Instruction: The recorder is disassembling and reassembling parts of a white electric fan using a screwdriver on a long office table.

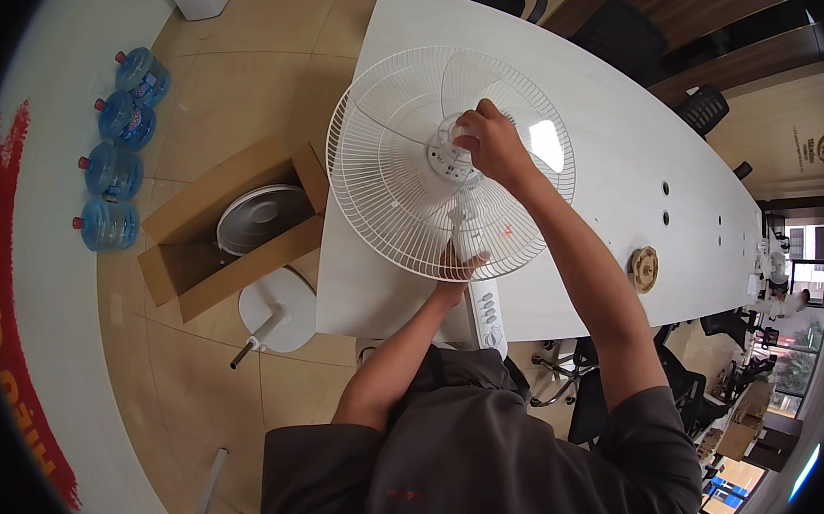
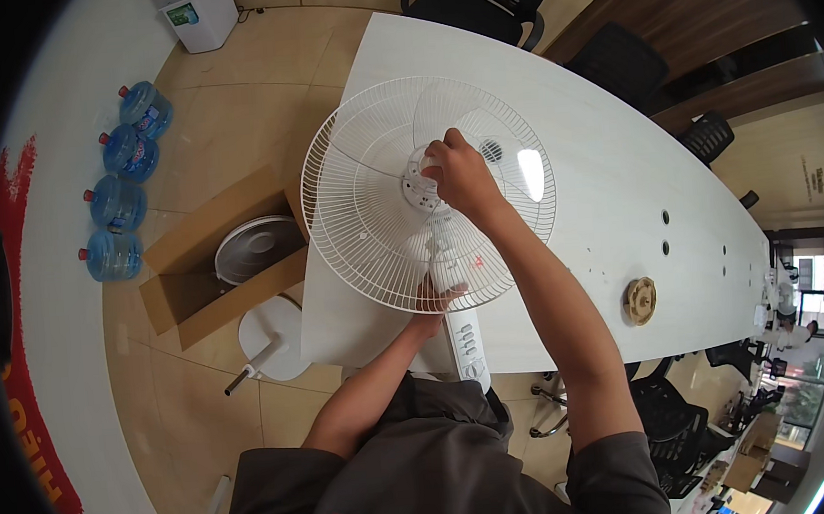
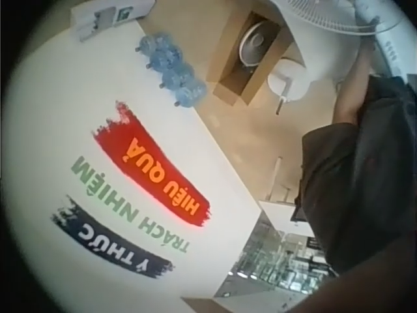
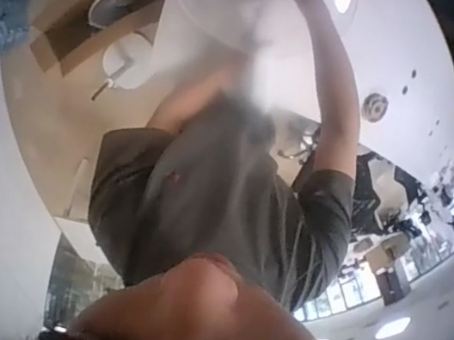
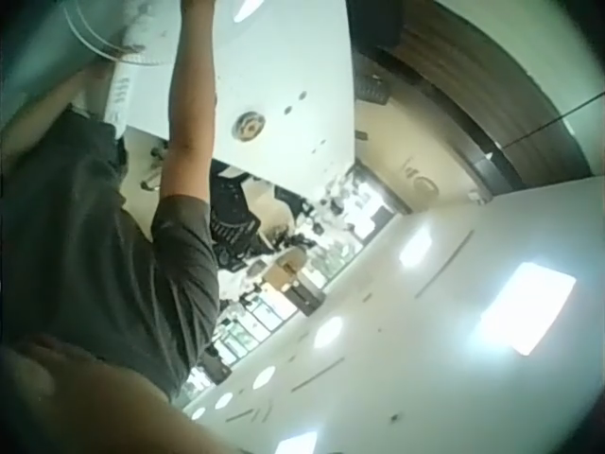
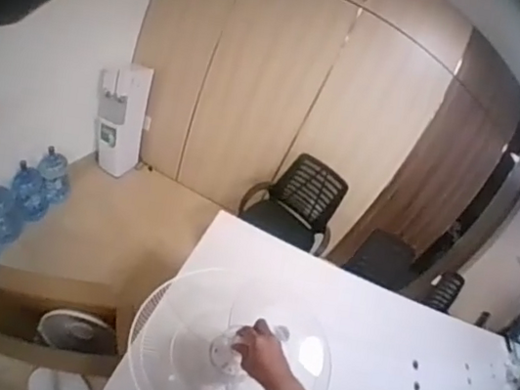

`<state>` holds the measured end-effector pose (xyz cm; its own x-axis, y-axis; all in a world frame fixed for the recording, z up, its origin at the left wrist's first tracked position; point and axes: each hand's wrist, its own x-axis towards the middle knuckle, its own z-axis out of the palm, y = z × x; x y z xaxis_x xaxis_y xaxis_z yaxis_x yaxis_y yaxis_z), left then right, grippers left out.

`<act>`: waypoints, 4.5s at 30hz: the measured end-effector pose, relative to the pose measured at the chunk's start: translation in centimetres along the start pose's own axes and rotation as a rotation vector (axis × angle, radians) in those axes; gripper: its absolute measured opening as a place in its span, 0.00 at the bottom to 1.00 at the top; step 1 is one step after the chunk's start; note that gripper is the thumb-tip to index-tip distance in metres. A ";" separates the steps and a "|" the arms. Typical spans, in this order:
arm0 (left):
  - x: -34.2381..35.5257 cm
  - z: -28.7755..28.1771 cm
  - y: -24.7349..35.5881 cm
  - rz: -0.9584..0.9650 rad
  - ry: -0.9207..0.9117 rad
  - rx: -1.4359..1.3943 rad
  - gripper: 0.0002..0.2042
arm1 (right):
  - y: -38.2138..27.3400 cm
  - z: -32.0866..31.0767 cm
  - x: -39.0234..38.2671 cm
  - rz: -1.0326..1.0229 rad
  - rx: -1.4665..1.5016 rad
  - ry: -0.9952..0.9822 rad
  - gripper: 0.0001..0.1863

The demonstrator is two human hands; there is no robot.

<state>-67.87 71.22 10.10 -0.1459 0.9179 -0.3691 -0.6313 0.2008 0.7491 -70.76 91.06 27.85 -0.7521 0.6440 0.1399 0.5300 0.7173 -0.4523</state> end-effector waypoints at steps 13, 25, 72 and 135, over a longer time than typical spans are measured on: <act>0.9 -0.5 -0.4 -0.082 -0.018 -0.047 0.32 | -0.1 -0.1 0.0 -0.012 -0.009 0.006 0.12; 2.0 -0.6 2.3 -0.217 -0.018 -0.120 0.31 | 0.0 -0.5 -0.4 0.021 0.028 -0.003 0.12; 5.5 7.4 -3.4 -0.012 0.172 0.392 0.41 | 16.1 -2.3 -5.6 0.426 0.264 0.108 0.09; 15.7 -5.8 4.9 0.696 -0.017 1.101 0.46 | 5.1 14.5 -36.4 0.876 0.319 0.060 0.44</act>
<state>-77.69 84.63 4.77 -0.1733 0.9449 0.2778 0.5258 -0.1497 0.8373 -46.39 67.42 7.68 -0.1094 0.9397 -0.3240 0.7596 -0.1312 -0.6370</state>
